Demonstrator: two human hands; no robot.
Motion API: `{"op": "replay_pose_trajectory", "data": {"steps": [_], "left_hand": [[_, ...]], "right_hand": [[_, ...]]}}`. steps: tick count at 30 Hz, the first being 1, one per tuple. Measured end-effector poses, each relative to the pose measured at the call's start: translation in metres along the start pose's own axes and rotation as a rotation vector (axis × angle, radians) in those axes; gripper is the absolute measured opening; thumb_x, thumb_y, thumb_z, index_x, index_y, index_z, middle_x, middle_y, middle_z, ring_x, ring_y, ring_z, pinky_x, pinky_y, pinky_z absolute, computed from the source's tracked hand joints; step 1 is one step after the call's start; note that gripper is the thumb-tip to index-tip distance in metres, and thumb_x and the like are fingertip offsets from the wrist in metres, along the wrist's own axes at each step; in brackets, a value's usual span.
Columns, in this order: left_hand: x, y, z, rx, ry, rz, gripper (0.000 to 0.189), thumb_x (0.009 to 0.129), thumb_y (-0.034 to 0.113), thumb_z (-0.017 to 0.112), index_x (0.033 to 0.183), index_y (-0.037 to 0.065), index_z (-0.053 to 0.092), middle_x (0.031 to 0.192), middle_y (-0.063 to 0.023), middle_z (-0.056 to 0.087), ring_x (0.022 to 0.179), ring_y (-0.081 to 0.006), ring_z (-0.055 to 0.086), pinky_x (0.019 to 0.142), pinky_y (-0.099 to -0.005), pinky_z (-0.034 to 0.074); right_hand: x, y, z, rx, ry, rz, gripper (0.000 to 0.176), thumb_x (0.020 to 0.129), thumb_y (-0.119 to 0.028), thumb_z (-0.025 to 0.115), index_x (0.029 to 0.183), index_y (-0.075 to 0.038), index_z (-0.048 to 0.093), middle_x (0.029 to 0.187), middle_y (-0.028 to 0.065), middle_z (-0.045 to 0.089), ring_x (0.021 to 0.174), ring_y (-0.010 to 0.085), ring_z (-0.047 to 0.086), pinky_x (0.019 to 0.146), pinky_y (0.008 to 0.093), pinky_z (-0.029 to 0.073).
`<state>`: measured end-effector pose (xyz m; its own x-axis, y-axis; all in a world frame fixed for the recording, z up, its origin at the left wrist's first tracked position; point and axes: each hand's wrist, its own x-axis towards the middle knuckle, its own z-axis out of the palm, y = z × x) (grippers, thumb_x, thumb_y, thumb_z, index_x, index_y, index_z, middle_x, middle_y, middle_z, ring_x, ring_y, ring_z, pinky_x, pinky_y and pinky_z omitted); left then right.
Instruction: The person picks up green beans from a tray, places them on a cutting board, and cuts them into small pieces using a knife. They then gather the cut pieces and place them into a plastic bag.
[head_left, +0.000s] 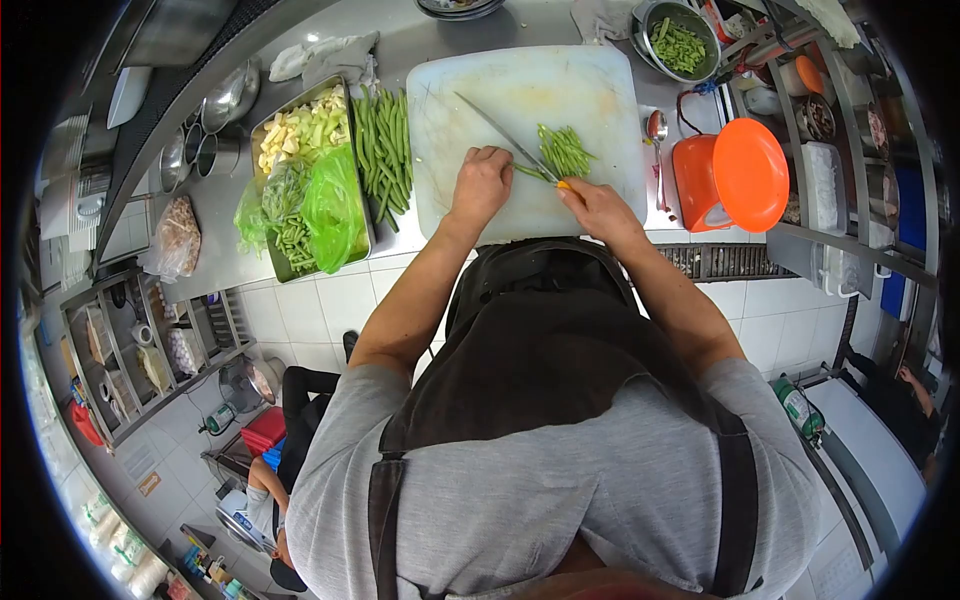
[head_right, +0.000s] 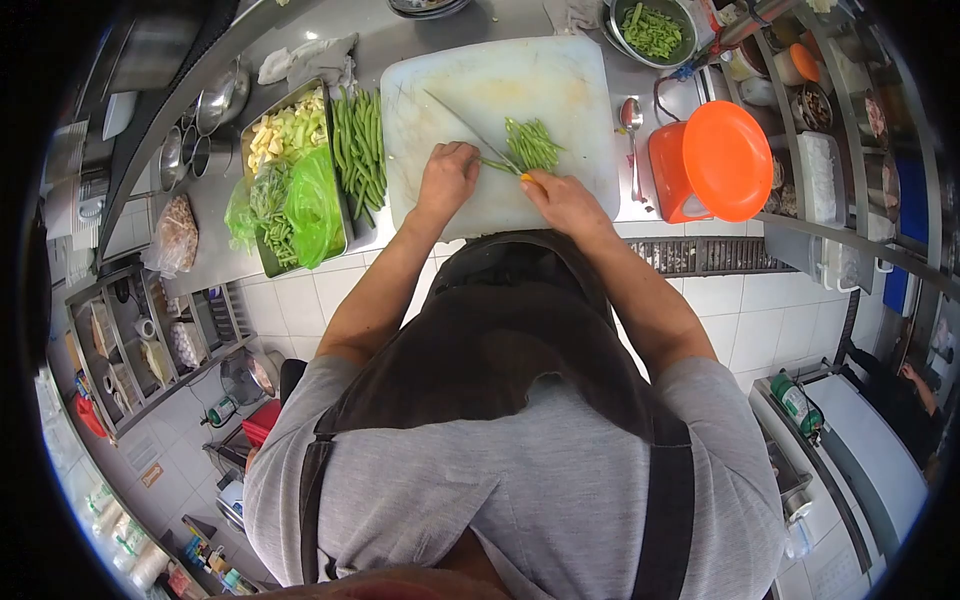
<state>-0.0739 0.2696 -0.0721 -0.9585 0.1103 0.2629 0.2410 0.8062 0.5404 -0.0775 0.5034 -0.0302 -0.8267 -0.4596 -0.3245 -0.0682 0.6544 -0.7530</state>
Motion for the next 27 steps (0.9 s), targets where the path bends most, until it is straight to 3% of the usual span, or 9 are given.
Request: {"op": "replay_pose_trajectory", "data": {"steps": [7,13,22,25,27], "left_hand": [[0.000,0.010,0.008,-0.037,-0.009,0.007,0.014,0.078,-0.002,0.067,0.090,0.004,0.068,0.089,-0.0128,0.069,0.085,-0.0355,0.062,0.078,-0.0426,0.052],[-0.001,0.010,0.010,-0.045,0.014,0.026,0.013,0.078,-0.004,0.066,0.089,0.003,0.068,0.088,-0.0124,0.069,0.084,-0.0349,0.062,0.077,-0.0419,0.052],[-0.001,0.010,0.009,-0.068,0.062,0.055,0.010,0.078,-0.001,0.065,0.086,0.004,0.067,0.083,-0.0129,0.067,0.081,-0.0340,0.061,0.075,-0.0422,0.052],[-0.002,0.010,0.008,-0.057,0.026,0.037,0.014,0.076,-0.005,0.066,0.087,0.004,0.068,0.086,-0.0118,0.069,0.082,-0.0339,0.062,0.075,-0.0416,0.052],[-0.002,0.011,0.008,-0.050,0.024,0.026,0.014,0.076,-0.005,0.066,0.087,0.004,0.067,0.085,-0.0119,0.069,0.081,-0.0338,0.062,0.075,-0.0414,0.052]], "right_hand": [[-0.041,0.000,-0.024,-0.041,-0.060,0.057,0.037,0.100,-0.037,0.053,0.119,-0.007,0.064,0.086,0.0241,0.067,0.085,0.0442,0.064,0.077,0.0478,0.049],[-0.008,0.005,-0.005,-0.044,-0.014,-0.032,0.035,0.101,-0.037,0.051,0.113,-0.007,0.063,0.088,0.0262,0.067,0.087,0.0463,0.063,0.076,0.0534,0.047],[-0.019,-0.020,-0.024,0.010,-0.040,0.022,0.035,0.100,-0.036,0.053,0.114,-0.006,0.064,0.092,0.0260,0.068,0.090,0.0458,0.063,0.079,0.0522,0.047],[-0.006,-0.001,-0.005,-0.011,0.012,-0.080,0.038,0.100,-0.037,0.054,0.117,-0.004,0.065,0.086,0.0247,0.067,0.085,0.0439,0.065,0.075,0.0471,0.049],[0.008,-0.002,0.000,-0.017,-0.008,-0.049,0.037,0.100,-0.037,0.053,0.116,-0.005,0.064,0.089,0.0251,0.068,0.088,0.0446,0.064,0.077,0.0493,0.049]]}}
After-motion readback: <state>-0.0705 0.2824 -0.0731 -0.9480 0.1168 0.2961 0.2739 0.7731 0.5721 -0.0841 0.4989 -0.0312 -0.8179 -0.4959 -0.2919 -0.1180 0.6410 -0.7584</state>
